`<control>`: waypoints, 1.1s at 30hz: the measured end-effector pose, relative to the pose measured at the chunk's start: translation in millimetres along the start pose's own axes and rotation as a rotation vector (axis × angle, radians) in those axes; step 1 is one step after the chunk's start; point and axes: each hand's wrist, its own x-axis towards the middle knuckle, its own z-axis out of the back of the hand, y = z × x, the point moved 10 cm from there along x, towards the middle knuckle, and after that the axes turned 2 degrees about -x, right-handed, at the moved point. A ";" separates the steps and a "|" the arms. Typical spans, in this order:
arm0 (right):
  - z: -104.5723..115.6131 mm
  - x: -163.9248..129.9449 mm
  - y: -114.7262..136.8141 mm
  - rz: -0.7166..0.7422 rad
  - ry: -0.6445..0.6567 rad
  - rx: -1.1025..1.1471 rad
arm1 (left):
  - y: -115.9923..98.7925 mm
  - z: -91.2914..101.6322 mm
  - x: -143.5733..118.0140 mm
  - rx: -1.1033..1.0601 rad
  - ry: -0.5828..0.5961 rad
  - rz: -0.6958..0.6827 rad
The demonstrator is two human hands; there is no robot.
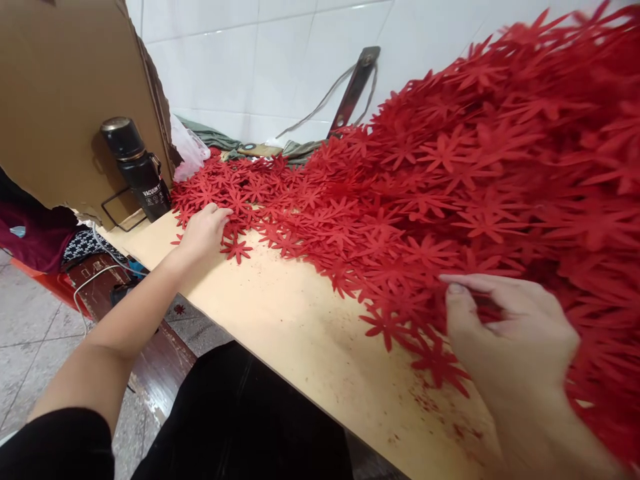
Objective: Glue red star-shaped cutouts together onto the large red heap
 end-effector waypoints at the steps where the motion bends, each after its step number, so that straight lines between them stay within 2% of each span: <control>1: 1.6 0.7 3.2 -0.015 0.012 0.010 | 1.3 4.1 4.1 -0.043 -0.032 0.006; 3: -0.9 2.7 4.0 -0.126 0.073 0.070 | 2.3 15.3 14.8 -0.211 -0.123 0.044; 5: -12.6 1.8 -0.3 -0.350 0.159 0.268 | -3.8 19.1 25.2 -0.504 -0.187 0.119; 6: -23.2 -1.1 -0.7 -0.486 0.205 0.431 | -12.5 12.7 29.3 -0.694 -0.172 0.169; 8: -49.5 -8.3 9.7 -0.732 0.284 0.823 | -55.0 -6.5 33.6 -1.025 -0.072 0.163; 10: -74.5 -14.6 30.1 -0.904 0.387 1.113 | -116.1 -28.1 29.7 -1.215 0.090 0.083; 13: -90.9 -19.7 49.0 -1.022 0.482 1.271 | -203.2 -52.1 13.2 -1.307 0.331 -0.105; 14: -90.7 -19.5 50.3 -1.027 0.480 1.292 | -219.5 -54.4 10.0 -1.282 0.337 -0.150; 16: -86.7 -19.3 49.0 -1.020 0.476 1.309 | -237.9 -54.6 7.9 -1.198 0.317 -0.233; 19: -83.0 -21.1 48.6 -1.005 0.539 1.321 | -241.6 -48.6 10.7 -1.060 0.267 -0.331; 23: -90.1 -27.6 48.9 -1.124 0.585 1.354 | -237.7 -33.0 11.4 -0.836 0.147 -0.457; 25: -96.0 -27.7 51.1 -1.176 0.593 1.373 | -235.8 -30.0 11.2 -0.778 0.101 -0.474; 28: -105.1 -24.6 55.0 -1.183 0.648 1.358 | -229.9 -33.4 13.9 -0.831 0.074 -0.426; 30: -109.6 -23.0 54.6 -1.169 0.684 1.317 | -223.1 -40.0 16.7 -0.947 0.090 -0.348; 33: -111.2 -18.6 49.3 -1.133 0.668 1.279 | -219.2 -59.6 16.6 -1.214 0.289 -0.226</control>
